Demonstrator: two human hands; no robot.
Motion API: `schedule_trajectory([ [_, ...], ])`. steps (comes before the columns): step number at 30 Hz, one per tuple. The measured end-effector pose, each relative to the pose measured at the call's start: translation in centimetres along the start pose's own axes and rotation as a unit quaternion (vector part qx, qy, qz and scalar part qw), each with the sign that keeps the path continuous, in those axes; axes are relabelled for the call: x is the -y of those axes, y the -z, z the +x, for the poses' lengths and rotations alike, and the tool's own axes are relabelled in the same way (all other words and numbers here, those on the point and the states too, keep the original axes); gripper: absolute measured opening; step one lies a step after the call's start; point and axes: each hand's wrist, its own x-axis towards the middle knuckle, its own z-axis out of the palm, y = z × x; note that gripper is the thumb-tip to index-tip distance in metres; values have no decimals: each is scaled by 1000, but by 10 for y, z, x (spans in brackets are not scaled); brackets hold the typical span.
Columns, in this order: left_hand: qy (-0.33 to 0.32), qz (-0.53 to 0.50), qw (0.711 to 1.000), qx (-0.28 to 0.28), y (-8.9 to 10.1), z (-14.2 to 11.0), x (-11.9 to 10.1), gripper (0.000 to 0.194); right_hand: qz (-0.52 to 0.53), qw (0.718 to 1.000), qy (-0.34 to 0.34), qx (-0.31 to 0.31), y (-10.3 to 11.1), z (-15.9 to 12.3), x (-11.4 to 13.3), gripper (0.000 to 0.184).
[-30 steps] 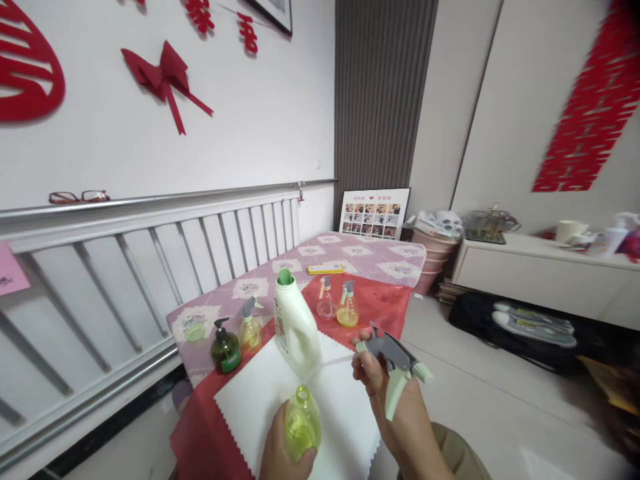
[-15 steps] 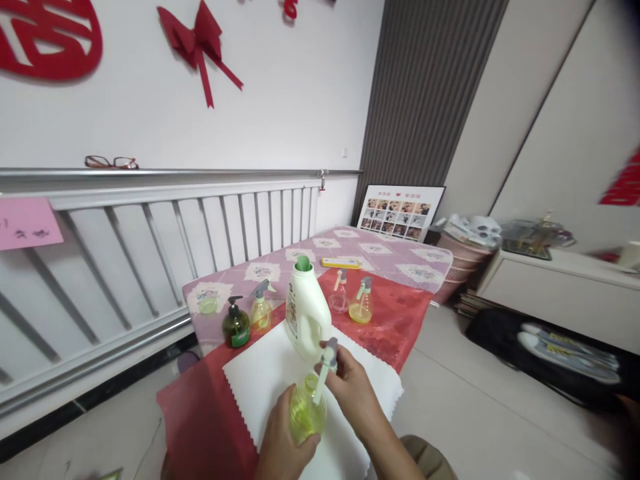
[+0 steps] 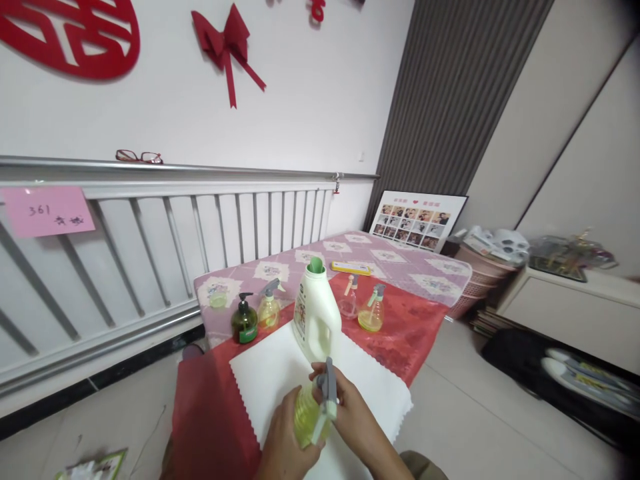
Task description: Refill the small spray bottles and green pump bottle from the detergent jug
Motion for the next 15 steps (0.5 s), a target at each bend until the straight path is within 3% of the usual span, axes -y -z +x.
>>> schedule_trajectory([
  [5,3,-6,1000,-8,1,-2,-5,95,22,999,-6,29,9,-4,-3,52],
  [10,-2,-23,1000,-20,4,-6,-15,92,-33,997,18,72,18,-3,0,35],
  [15,-12,-26,999,-27,2,-4,-10,93,-129,986,54,94,25,-4,17,22],
])
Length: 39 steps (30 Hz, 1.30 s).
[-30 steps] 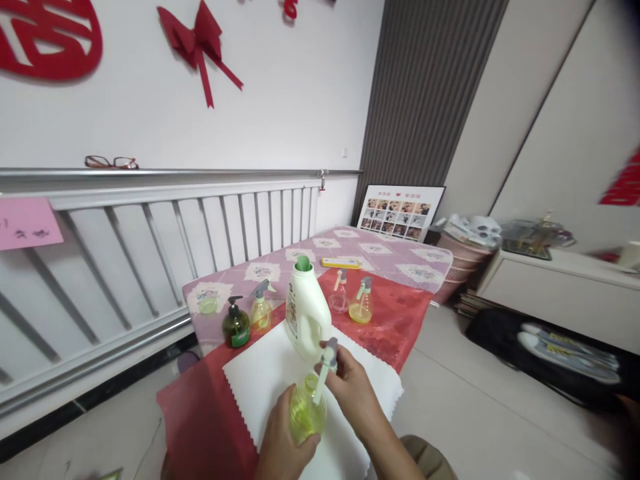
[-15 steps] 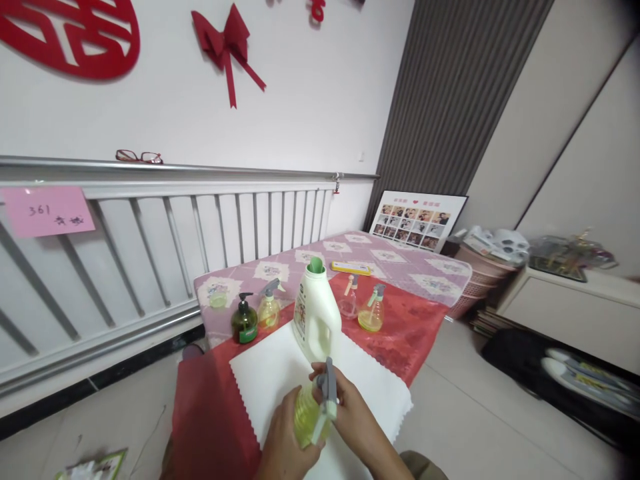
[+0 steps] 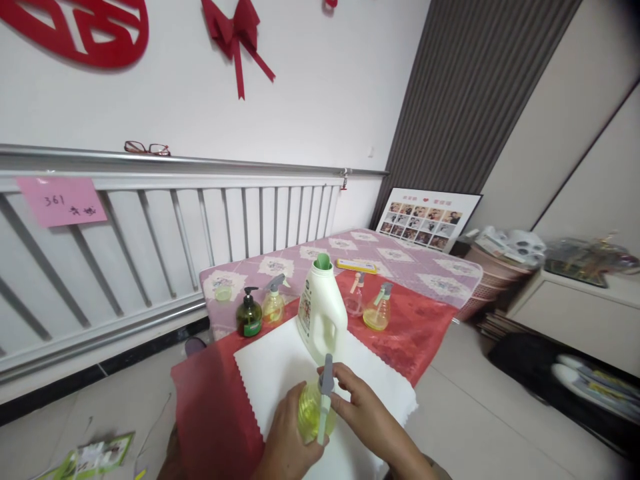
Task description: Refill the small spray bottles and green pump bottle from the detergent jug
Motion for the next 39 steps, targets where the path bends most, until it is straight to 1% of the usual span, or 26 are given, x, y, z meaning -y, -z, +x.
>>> schedule_trajectory([
  [3,1,4,1000,2,-1,1,3,92,-10,1000,1,-2,0,0,2,20],
  [6,-4,2,1000,6,0,0,2,91,2,1000,-3,-13,-5,1,-5,18],
  [12,5,13,1000,6,3,-1,-5,91,104,994,-8,-41,-13,0,-22,23],
  [16,13,17,1000,4,5,0,-8,89,139,990,-14,-32,-14,0,-23,25],
  [18,11,17,1000,7,7,-1,-10,87,137,990,-12,-27,-12,2,-22,24],
  [21,9,17,1000,8,8,-3,-13,87,100,994,-8,-30,-7,8,-19,26],
  [23,12,20,1000,5,9,-5,-14,87,72,997,-4,-18,-2,13,-15,27],
  [25,10,23,1000,2,9,-6,-15,86,65,998,-5,7,3,15,-10,28],
  [27,5,25,1000,0,8,-7,-15,86,91,995,-17,31,7,16,-6,27],
  [30,9,27,1000,5,9,-7,-16,86,149,987,-41,50,10,15,-4,28],
  [33,16,27,999,11,11,-6,-18,85,166,983,-53,61,12,15,-5,29],
  [36,19,27,999,16,12,-6,-19,86,151,985,-51,69,15,16,-3,30],
  [39,18,27,999,24,12,-6,-19,87,103,992,-40,57,17,16,-1,30],
])
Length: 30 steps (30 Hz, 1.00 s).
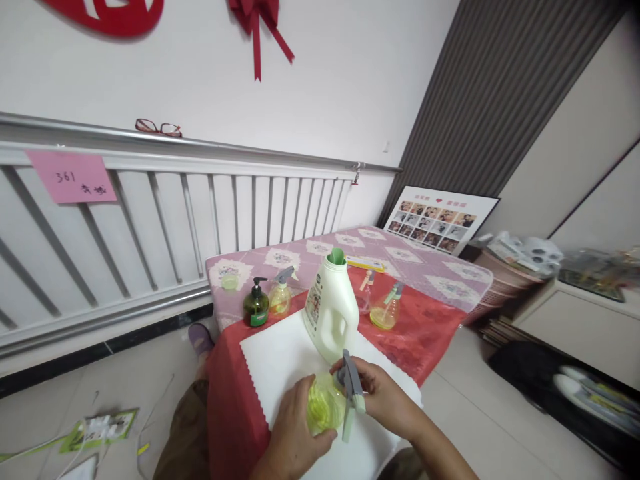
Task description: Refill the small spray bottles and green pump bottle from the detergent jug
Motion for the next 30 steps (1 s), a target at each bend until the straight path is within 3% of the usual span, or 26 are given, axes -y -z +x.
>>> schedule_trajectory([
  [11,8,4,1000,10,1,0,-2,91,15,1000,-15,-8,0,-2,-3,37],
  [21,-15,1,1000,0,-3,3,5,88,-32,999,9,20,0,-4,6,23],
  [26,-20,-4,1000,-17,-5,3,6,87,-80,996,30,-11,-4,-4,0,16],
  [30,-18,-9,1000,-17,-9,3,10,87,-92,990,24,-101,-18,-4,-12,13],
])
